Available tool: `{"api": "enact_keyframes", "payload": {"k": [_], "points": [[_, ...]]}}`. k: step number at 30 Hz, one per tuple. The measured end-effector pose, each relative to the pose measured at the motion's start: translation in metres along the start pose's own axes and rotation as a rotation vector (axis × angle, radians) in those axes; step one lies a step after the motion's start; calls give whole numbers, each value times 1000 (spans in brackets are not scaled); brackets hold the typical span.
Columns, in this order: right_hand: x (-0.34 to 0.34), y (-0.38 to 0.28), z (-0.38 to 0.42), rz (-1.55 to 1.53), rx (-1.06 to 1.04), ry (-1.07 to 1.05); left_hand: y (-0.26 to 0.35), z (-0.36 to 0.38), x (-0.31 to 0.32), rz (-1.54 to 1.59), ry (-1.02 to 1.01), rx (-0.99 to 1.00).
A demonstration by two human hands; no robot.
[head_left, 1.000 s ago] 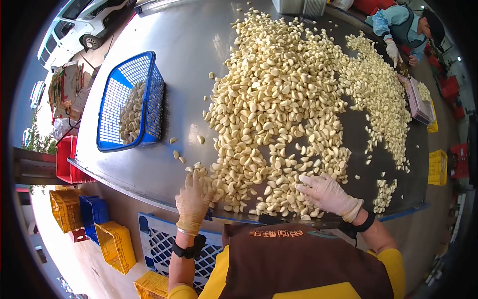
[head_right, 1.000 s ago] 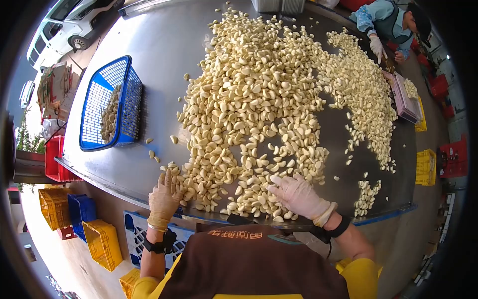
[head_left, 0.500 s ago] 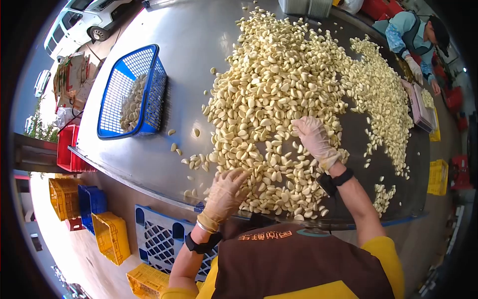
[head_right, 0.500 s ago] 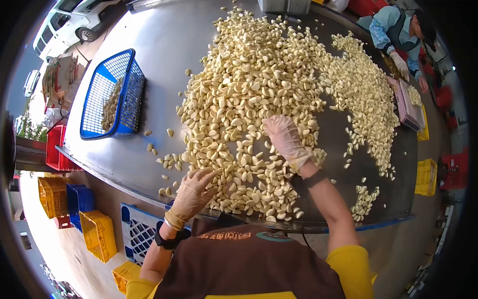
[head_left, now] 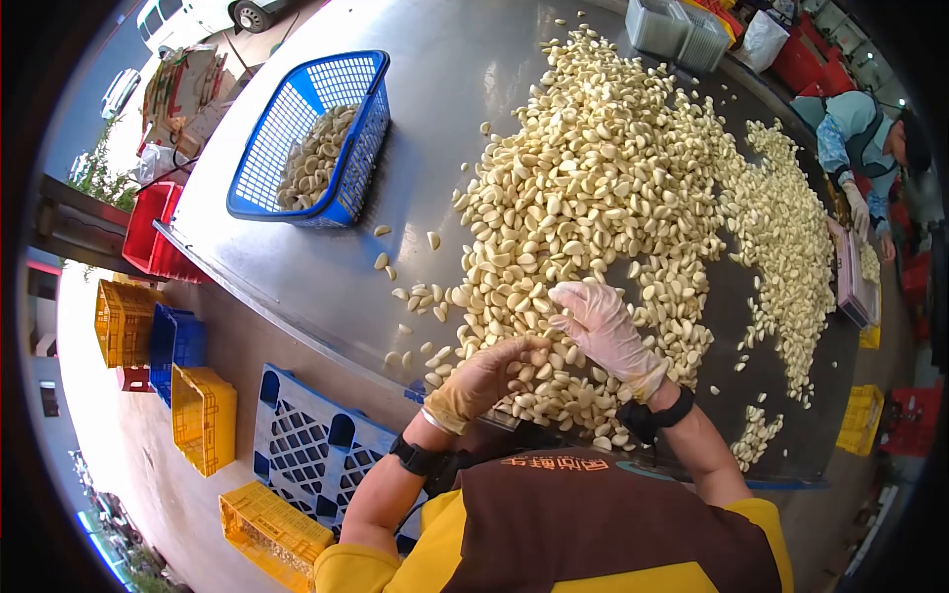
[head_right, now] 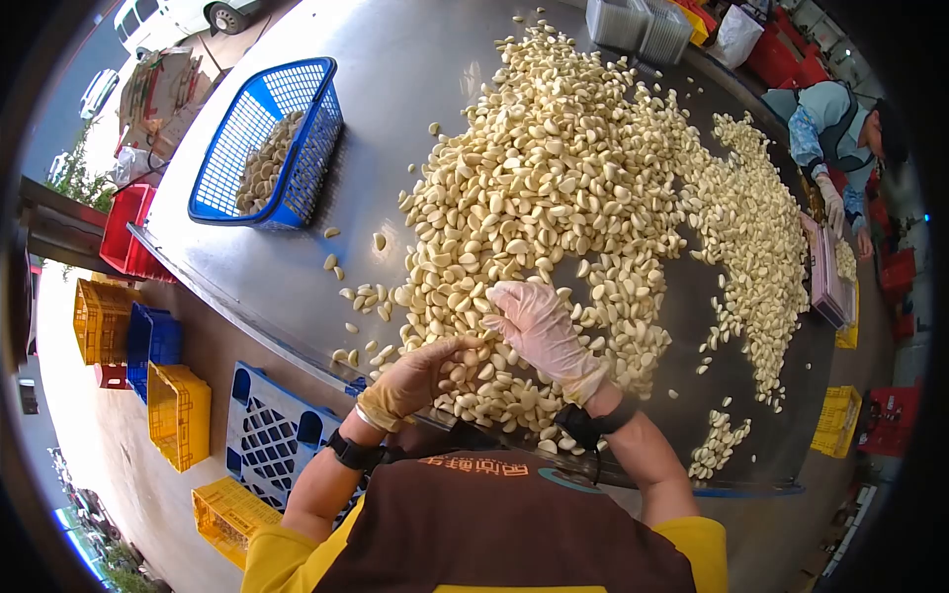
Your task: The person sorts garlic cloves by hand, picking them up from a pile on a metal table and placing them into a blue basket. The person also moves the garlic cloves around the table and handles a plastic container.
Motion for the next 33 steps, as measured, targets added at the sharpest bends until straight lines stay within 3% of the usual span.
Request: {"api": "enact_keyframes", "payload": {"k": [1, 2, 5, 7, 10, 11, 13, 15, 19, 22, 24, 26, 28, 29, 31, 33], "points": [[6, -6, -7, -3, -3, 2, 22, 12, 4, -93, -35, 100], [20, -26, -15, 51, -95, -34, 37, 30, -14, -145, 190, 152], [85, -62, -10, 160, -418, -325, 106, 78, -41, -540, 499, 468], [89, -32, -14, 152, -400, -310, 140, 112, -65, -899, 753, 655], [35, 41, -27, 451, -64, -170, 169, 156, -54, -1303, 999, 880], [22, 72, -22, 445, 48, -171, 167, 158, -63, -1288, 1017, 874], [-4, 83, -7, 613, 158, -154, 167, 161, -34, -1779, 1076, 1095], [4, 32, -3, 459, -6, -102, 166, 154, -35, -1806, 1094, 1009], [85, -107, 20, -90, -454, -430, 164, 151, -38, -1769, 1075, 1018], [101, -115, 38, -72, -615, -510, 163, 147, -38, -1899, 1023, 891], [80, -68, 54, -18, -503, -581, 163, 149, -37, -1913, 1017, 907], [48, -9, 76, 260, -355, -568, 163, 145, -38, -1923, 1046, 870], [2, 50, 98, 359, -113, -458, 164, 140, -39, -1943, 1053, 772], [-22, 61, 107, 451, -108, -361, 164, 136, -47, -1960, 1082, 675], [-59, 71, 121, 351, -5, -170, 161, 125, -51, -1978, 1029, 665], [-57, 83, 133, 305, 26, -172, 148, 100, -74, -1499, 790, 562]]}}
Point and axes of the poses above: each hand's wrist, its own z-axis away from the middle knuckle, its own x-axis out of the palm, y = z × x, the point moved 10 cm from there along -z, towards the middle knuckle, and after that the axes turned 5 degrees about x, right-handed, at the moved point
